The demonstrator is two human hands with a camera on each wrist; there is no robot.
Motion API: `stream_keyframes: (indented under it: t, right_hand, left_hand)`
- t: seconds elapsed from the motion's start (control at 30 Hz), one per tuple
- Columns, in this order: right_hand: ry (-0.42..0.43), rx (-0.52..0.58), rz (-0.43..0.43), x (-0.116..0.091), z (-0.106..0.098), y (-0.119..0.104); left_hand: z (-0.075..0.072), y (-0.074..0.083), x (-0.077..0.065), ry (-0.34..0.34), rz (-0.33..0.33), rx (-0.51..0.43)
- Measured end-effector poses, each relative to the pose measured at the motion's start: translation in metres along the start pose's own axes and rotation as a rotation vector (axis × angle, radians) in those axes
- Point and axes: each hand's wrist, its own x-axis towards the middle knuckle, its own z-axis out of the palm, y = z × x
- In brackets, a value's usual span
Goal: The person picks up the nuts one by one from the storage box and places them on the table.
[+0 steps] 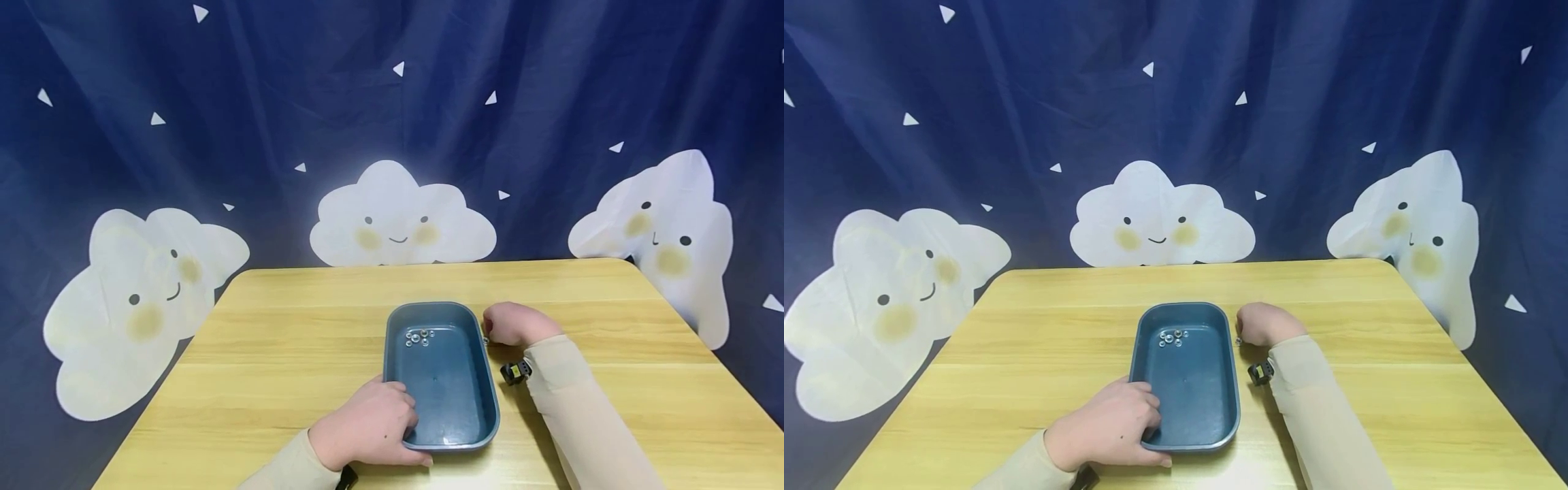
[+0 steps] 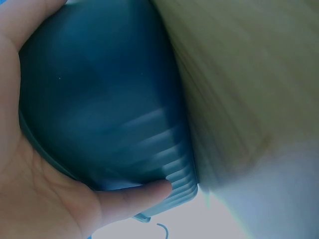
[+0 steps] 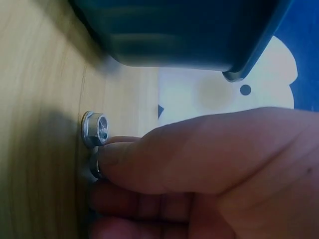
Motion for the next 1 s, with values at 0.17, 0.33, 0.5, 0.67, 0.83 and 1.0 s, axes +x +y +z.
stream_keyframes:
  t: [0.17,0.33,0.5,0.67,0.83,1.0]
  right_hand:
    - [0.004,-0.003,0.004,-0.001,-0.001,0.000]
    - [-0.005,0.006,0.002,-0.003,-0.005,-0.001]
    - [0.023,0.007,-0.014,-0.006,-0.013,-0.003]
    - [0.094,-0.031,-0.034,-0.010,-0.024,-0.011]
    - [0.160,-0.035,-0.022,-0.017,-0.032,-0.028]
    - [0.212,-0.059,-0.049,-0.025,-0.036,-0.046]
  left_hand:
    - [0.001,-0.001,0.002,-0.018,-0.009,-0.009]
    - [0.001,0.000,0.002,-0.018,-0.011,-0.006]
    - [0.001,0.000,0.003,-0.022,-0.014,-0.009]
    - [0.001,0.000,0.003,-0.005,-0.006,-0.004]
    - [0.001,-0.001,0.002,-0.008,-0.006,0.003]
    - [0.001,-0.001,0.001,-0.012,-0.004,0.003]
